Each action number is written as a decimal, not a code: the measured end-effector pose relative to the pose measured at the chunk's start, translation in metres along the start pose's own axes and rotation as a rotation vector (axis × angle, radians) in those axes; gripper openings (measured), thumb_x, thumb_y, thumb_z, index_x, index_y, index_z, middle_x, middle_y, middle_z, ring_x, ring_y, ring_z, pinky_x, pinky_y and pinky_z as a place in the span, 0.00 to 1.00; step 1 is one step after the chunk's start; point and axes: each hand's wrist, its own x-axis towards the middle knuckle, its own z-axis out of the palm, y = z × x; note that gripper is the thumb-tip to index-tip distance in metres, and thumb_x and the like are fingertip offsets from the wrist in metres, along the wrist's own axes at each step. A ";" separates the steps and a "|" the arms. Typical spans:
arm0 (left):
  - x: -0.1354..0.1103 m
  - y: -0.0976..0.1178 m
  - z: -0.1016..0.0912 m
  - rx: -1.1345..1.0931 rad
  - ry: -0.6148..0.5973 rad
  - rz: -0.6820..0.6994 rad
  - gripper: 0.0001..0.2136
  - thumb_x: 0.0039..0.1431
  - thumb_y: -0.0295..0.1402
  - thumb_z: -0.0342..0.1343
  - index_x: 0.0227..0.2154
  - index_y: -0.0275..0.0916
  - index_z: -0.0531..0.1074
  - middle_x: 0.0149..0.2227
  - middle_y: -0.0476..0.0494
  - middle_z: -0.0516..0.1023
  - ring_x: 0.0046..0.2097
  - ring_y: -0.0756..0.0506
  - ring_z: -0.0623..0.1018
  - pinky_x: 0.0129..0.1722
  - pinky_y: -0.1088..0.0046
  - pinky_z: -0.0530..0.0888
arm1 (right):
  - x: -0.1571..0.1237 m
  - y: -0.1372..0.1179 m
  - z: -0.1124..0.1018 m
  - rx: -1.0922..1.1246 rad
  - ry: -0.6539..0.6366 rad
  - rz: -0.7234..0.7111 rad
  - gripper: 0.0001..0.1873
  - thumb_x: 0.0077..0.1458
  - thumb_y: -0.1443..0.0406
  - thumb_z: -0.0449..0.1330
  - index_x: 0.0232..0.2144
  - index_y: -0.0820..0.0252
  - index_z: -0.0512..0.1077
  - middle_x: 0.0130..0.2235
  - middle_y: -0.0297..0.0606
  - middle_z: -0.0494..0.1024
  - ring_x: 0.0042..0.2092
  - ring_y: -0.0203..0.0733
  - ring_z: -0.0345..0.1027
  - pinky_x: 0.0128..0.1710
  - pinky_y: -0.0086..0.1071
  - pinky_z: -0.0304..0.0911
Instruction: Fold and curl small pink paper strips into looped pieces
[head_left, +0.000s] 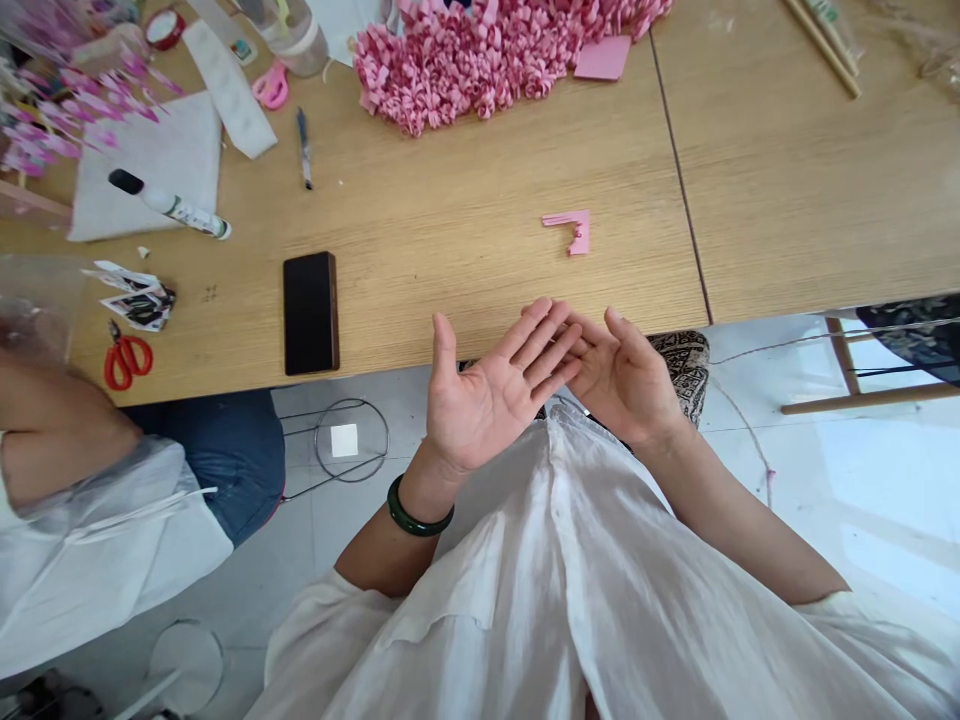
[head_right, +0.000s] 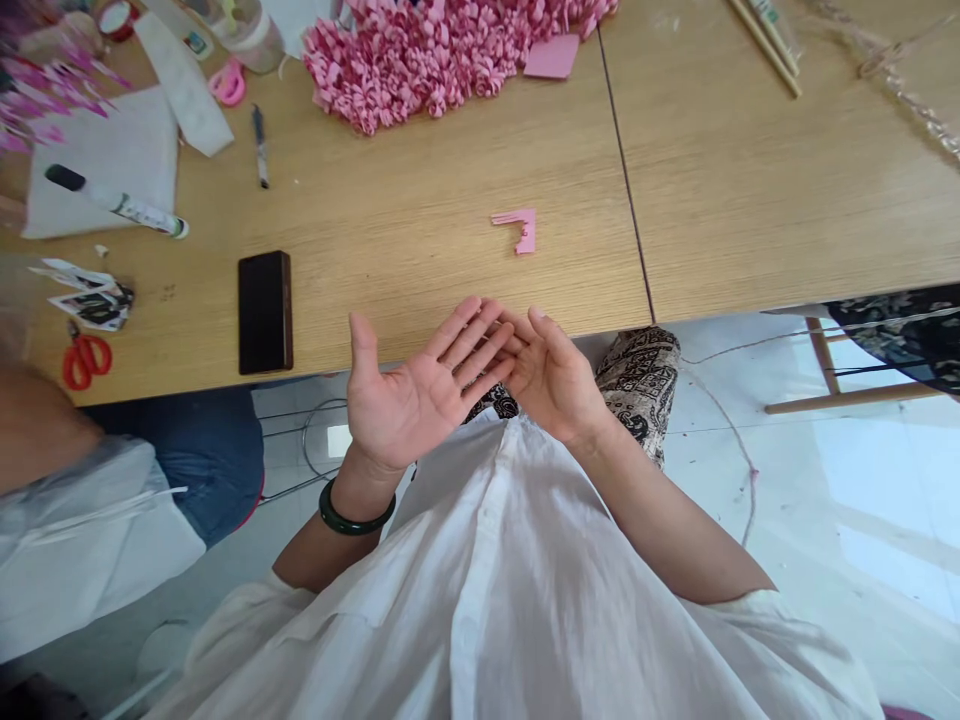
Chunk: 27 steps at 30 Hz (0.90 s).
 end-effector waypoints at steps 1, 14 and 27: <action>0.001 0.000 0.000 0.002 -0.002 0.006 0.46 0.63 0.68 0.22 0.72 0.45 0.55 0.73 0.48 0.61 0.77 0.41 0.51 0.74 0.60 0.54 | 0.000 0.000 -0.001 -0.023 0.011 -0.014 0.25 0.62 0.43 0.57 0.47 0.51 0.79 0.56 0.38 0.82 0.67 0.54 0.66 0.66 0.51 0.64; 0.003 0.004 -0.006 0.029 0.077 0.142 0.44 0.65 0.67 0.23 0.68 0.46 0.64 0.69 0.47 0.68 0.76 0.37 0.56 0.71 0.55 0.61 | 0.013 -0.019 0.000 -0.398 0.085 -0.445 0.33 0.64 0.35 0.47 0.56 0.41 0.76 0.66 0.31 0.73 0.73 0.56 0.56 0.67 0.56 0.60; -0.009 -0.002 -0.018 0.013 0.040 0.179 0.43 0.64 0.68 0.27 0.69 0.49 0.63 0.69 0.46 0.68 0.75 0.38 0.57 0.72 0.52 0.58 | -0.001 -0.024 -0.016 -0.288 0.141 -0.502 0.30 0.64 0.37 0.50 0.50 0.45 0.80 0.61 0.35 0.79 0.68 0.56 0.65 0.66 0.56 0.62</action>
